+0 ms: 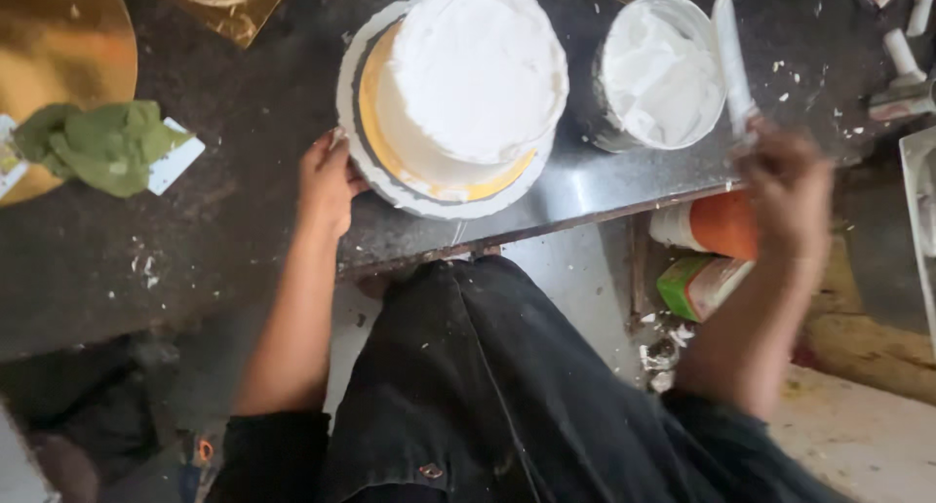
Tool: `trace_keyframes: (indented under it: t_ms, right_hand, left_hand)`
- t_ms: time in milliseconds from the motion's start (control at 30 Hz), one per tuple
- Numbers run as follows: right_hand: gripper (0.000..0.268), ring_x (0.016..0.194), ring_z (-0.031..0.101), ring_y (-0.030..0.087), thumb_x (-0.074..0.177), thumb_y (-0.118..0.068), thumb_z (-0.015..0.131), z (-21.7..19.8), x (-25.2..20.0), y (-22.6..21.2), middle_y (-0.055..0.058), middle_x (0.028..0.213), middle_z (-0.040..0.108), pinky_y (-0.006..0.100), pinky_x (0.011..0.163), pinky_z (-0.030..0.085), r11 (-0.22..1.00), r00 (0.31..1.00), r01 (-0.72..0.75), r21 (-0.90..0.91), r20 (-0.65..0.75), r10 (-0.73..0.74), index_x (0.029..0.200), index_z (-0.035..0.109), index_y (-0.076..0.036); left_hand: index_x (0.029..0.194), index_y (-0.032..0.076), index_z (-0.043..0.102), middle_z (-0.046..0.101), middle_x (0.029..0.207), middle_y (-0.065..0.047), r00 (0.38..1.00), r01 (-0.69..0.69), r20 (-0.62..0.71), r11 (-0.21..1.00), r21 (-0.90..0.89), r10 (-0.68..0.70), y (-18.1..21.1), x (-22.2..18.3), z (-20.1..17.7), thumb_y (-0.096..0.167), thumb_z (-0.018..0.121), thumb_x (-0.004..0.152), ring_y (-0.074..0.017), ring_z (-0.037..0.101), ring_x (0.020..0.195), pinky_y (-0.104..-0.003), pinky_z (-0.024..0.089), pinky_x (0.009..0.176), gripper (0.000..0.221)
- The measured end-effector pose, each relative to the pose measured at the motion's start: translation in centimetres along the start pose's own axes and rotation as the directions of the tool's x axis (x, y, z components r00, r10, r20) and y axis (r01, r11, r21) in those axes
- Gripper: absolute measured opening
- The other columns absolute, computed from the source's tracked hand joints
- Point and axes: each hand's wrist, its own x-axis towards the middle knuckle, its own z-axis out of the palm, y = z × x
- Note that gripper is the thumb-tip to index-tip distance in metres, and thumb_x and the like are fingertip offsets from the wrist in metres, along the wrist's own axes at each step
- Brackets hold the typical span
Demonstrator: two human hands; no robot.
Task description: The person frosts a cake by applying white cream with a spatula and smoothing the sides and top using a scraper while the cake sits on a rotating stand.
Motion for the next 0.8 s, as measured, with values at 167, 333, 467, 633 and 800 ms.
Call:
trace_keyframes:
  t_ms: [167, 333, 467, 633, 800]
  right_hand:
    - [0.045, 0.083, 0.058, 0.026, 0.094, -0.012, 0.081, 5.8, -1.8, 13.5, 0.016, 0.098, 0.061, 0.039, 0.074, 0.049, 0.871, 0.991, -0.001, -0.491, -0.12, -0.066, 0.138, 0.072, -0.008]
    - [0.05, 0.083, 0.058, 0.027, 0.093, -0.004, 0.075, 5.8, -9.9, 18.5, 0.016, 0.105, 0.057, 0.037, 0.076, 0.05, 0.893, 0.975, 0.138, -0.429, -0.099, -0.198, 0.143, 0.065, -0.005]
    - [0.039, 0.075, 0.061, 0.019, 0.095, -0.01, 0.074, 4.3, -15.7, 17.8, 0.014, 0.1, 0.063, 0.03, 0.066, 0.052, 0.953, 0.997, 0.071, -0.296, 0.028, -0.065, 0.133, 0.069, -0.008]
    - [0.052, 0.075, 0.069, 0.01, 0.102, -0.009, 0.052, 6.5, -10.6, 12.0, 0.008, 0.109, 0.076, 0.026, 0.064, 0.057, 0.918, 0.933, -0.275, 0.285, 0.309, 0.183, 0.154, 0.042, -0.005]
    - [0.064, 0.066, 0.065, 0.011, 0.099, 0.001, 0.051, 12.1, -1.7, 5.6, 0.009, 0.094, 0.074, 0.027, 0.061, 0.055, 0.966, 0.918, 0.012, 0.258, 0.38, -0.113, 0.16, 0.034, -0.008]
  left_hand:
    - [0.14, 0.007, 0.053, 0.067, 0.108, -0.007, 0.999, -0.044, -0.008, 0.996, 0.076, 0.045, 0.8, -0.8, 0.3, 0.024, 0.051, 0.113, -0.0159, 0.068, 0.085, -0.035, 0.06, 0.07, 0.031]
    - [0.152, 0.013, 0.042, 0.058, 0.143, -0.006, 0.951, -0.303, -0.05, 0.95, 0.069, 0.307, -1.7, -3.2, 0.8, 0.007, 0.052, 0.101, -0.0209, 0.063, 0.126, -0.04, 0.062, 0.095, 0.052]
    - [0.156, 0.004, 0.055, 0.064, 0.156, -0.013, 0.885, -0.461, 0.061, 0.85, 0.255, 0.462, -0.1, 1.7, -1.2, 0.005, 0.055, 0.113, -0.0291, 0.062, 0.143, -0.044, 0.052, 0.117, 0.043]
    - [0.149, 0.008, 0.056, 0.063, 0.127, -0.012, 0.94, -0.128, -0.289, 0.972, 0.199, 0.183, 2.5, 0.6, 1.2, 0.033, 0.055, 0.116, -0.0237, 0.055, 0.099, -0.042, 0.049, 0.081, 0.042]
    - [0.137, 0.015, 0.058, 0.071, 0.12, -0.005, 0.924, -0.102, -0.328, 0.952, 0.289, 0.198, 0.7, -2.7, 3.8, 0.022, 0.049, 0.098, -0.0227, 0.071, 0.102, -0.041, 0.06, 0.074, 0.041]
